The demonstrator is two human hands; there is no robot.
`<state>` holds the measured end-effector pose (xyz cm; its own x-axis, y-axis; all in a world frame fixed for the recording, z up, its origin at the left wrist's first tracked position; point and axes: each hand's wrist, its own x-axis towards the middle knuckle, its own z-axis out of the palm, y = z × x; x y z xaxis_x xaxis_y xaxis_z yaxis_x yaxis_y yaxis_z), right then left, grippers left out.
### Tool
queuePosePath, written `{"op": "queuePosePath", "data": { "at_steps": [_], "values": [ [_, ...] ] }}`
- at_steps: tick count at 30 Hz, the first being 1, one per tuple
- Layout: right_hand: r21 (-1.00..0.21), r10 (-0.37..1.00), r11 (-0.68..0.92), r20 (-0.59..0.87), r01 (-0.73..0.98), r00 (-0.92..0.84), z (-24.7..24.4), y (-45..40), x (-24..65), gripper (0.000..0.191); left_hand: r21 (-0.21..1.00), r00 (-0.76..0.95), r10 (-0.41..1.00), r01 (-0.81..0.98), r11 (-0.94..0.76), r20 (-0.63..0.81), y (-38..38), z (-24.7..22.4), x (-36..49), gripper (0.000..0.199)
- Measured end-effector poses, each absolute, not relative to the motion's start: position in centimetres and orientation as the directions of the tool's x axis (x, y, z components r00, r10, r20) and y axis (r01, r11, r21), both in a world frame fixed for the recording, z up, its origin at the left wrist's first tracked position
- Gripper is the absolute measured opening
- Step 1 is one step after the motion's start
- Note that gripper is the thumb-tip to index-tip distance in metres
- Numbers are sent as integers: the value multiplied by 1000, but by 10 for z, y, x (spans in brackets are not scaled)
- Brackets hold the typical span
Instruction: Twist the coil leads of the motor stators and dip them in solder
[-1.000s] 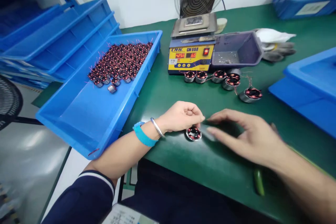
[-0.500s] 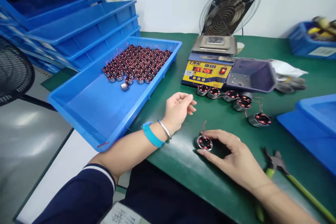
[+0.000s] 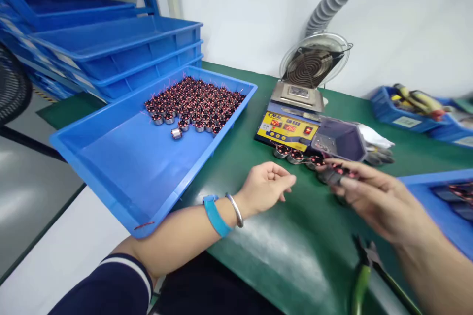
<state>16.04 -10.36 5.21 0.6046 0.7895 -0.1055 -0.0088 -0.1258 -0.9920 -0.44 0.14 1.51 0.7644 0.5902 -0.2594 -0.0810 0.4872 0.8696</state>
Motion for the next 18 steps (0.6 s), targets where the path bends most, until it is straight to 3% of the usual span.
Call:
{"op": "queuePosePath", "data": {
  "at_steps": [5,8,11,14,18],
  "values": [
    [-987,785,-73,33,146,618,89,-57,196,60,831,764,597,-153,535,-244,5,23,-7,47],
    [-911,851,-120,111,395,514,84,-54,178,56,781,714,665,-279,559,-221,16,28,-11,45],
    [-814,890,30,286,580,356,61,-67,147,41,733,706,676,-343,588,-213,24,31,-13,48],
    [-748,872,152,410,647,269,39,-80,127,33,722,741,634,-312,618,-222,25,31,-12,45],
    [-739,872,171,421,652,249,26,-89,121,33,758,753,615,-254,600,-235,20,28,-10,24]
  ]
}}
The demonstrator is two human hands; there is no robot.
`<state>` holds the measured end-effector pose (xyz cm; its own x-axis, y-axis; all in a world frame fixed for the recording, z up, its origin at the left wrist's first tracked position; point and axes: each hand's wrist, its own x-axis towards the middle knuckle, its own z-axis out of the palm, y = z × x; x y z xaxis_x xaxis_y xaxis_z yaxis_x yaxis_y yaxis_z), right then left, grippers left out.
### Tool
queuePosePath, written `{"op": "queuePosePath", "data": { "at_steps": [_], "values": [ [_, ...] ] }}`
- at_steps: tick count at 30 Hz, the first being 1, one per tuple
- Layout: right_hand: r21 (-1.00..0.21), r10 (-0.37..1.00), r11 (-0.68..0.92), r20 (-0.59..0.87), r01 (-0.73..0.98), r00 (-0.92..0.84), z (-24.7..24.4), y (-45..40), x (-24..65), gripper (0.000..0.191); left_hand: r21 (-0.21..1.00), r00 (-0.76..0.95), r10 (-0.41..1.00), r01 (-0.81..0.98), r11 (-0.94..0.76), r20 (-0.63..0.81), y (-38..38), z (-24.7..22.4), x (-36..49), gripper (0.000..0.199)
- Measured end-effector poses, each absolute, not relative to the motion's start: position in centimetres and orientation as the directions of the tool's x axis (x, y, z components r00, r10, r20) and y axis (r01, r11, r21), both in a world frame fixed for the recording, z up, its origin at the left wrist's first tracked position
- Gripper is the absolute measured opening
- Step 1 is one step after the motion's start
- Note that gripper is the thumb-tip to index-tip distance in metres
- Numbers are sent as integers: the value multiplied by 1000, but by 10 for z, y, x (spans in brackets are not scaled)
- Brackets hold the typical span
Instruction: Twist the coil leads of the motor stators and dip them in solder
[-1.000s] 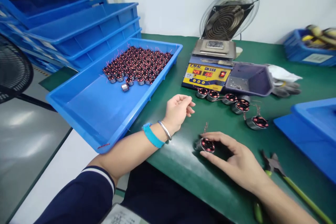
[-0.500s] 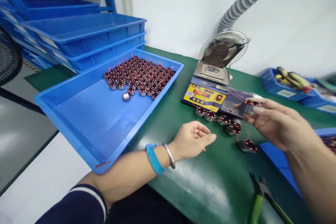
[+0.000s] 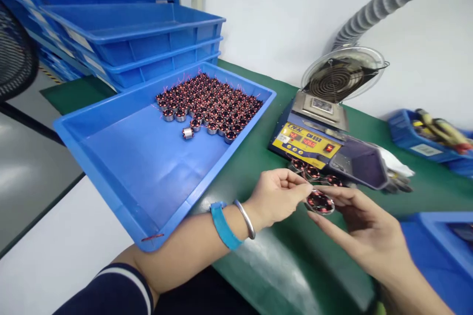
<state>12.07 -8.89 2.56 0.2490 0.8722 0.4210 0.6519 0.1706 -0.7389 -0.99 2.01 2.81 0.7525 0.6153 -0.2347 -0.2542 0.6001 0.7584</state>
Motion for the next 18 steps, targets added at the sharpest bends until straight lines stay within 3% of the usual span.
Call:
{"op": "queuePosePath", "data": {
  "at_steps": [8,13,18],
  "values": [
    [-839,833,61,341,540,435,5,-103,112,36,806,760,623,-246,538,-183,13,23,-8,19],
    [-833,830,124,385,540,403,5,-102,109,37,819,704,699,-325,473,-124,16,21,-9,24],
    [-821,828,143,405,553,387,8,-101,108,33,847,695,711,-313,430,-104,19,22,-8,42]
  ]
}}
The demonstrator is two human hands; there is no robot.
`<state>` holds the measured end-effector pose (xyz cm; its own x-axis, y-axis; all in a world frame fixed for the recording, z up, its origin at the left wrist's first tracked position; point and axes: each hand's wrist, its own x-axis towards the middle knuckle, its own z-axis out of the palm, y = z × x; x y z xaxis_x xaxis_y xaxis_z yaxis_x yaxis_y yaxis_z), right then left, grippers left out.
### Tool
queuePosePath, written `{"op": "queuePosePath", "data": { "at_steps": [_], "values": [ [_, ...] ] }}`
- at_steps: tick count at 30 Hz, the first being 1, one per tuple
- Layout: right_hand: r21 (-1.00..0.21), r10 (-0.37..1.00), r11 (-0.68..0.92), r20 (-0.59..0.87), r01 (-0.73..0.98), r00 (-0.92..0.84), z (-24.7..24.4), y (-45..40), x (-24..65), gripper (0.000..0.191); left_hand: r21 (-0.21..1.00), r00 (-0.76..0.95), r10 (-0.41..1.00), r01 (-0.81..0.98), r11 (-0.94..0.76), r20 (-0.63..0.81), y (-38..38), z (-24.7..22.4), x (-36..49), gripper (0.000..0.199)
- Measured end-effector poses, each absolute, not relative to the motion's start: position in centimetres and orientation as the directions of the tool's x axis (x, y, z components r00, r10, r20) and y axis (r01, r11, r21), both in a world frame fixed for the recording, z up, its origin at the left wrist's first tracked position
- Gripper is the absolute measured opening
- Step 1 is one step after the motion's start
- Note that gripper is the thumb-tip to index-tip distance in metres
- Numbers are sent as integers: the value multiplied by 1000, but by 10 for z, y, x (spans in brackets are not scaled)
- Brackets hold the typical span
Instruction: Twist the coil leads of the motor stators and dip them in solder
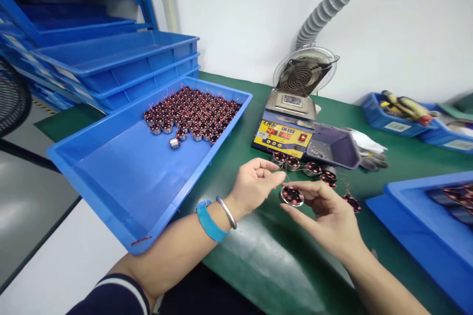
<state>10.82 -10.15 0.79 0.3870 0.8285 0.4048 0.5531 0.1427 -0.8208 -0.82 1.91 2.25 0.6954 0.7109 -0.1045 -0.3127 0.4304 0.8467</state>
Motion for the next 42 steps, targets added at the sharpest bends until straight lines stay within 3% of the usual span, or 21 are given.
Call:
{"op": "queuePosePath", "data": {
  "at_steps": [7,13,24,30,42],
  "values": [
    [-803,843,145,406,578,353,4,-99,97,29,863,691,719,-317,393,-74,14,20,-3,47],
    [-828,826,133,396,545,400,3,-96,82,28,863,630,776,-376,338,-29,10,21,-6,37],
    [-861,811,83,351,502,468,-3,-101,89,33,859,610,785,-341,382,-107,16,25,-9,18],
    [-871,817,70,330,486,473,-3,-99,87,34,894,656,738,-222,390,-160,16,26,-7,8],
    [-955,840,100,232,281,491,5,-97,88,47,852,734,642,-176,493,-220,18,32,-9,15]
  ]
}}
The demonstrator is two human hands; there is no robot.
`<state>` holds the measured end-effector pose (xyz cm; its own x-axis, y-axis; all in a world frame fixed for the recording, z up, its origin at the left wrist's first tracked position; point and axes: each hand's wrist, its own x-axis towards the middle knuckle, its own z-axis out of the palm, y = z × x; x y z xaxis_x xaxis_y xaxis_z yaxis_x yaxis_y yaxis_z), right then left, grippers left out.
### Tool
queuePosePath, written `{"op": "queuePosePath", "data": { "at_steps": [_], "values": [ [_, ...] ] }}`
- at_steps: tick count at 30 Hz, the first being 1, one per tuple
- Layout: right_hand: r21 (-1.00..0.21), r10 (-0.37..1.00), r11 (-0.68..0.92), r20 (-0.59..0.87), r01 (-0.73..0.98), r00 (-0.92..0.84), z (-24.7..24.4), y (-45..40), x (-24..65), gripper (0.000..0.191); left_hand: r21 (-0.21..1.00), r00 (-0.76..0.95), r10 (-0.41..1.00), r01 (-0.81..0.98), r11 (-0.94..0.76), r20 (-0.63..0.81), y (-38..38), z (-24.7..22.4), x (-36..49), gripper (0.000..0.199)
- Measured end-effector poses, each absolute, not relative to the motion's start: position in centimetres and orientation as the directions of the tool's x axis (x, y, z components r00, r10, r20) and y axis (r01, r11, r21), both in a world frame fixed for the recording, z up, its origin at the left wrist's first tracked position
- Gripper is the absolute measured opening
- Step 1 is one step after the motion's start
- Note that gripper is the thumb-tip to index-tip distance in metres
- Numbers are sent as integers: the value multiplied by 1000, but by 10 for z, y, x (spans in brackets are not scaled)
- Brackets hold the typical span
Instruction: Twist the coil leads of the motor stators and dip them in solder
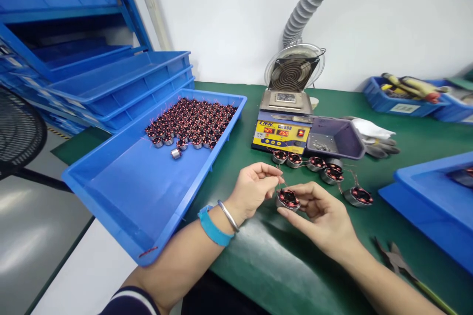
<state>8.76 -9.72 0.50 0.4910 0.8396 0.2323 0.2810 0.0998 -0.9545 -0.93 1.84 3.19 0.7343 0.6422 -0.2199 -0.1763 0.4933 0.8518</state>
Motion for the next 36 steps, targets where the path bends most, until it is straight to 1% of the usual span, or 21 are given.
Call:
{"op": "queuePosePath", "data": {
  "at_steps": [8,16,24,28,36],
  "values": [
    [-953,834,133,257,273,488,4,-98,89,43,838,765,614,-196,508,-194,19,28,-9,24],
    [-940,814,138,287,313,505,4,-99,91,43,863,750,627,-156,480,-212,20,27,-7,21],
    [-897,789,206,389,391,475,-1,-99,93,34,864,783,588,-138,484,-204,21,26,-9,16],
    [-898,796,190,377,396,474,-1,-101,93,33,860,798,577,-161,483,-175,22,27,-10,19],
    [-904,808,193,367,381,462,-1,-100,92,35,876,843,518,-138,463,-142,24,27,-12,20]
  ]
}}
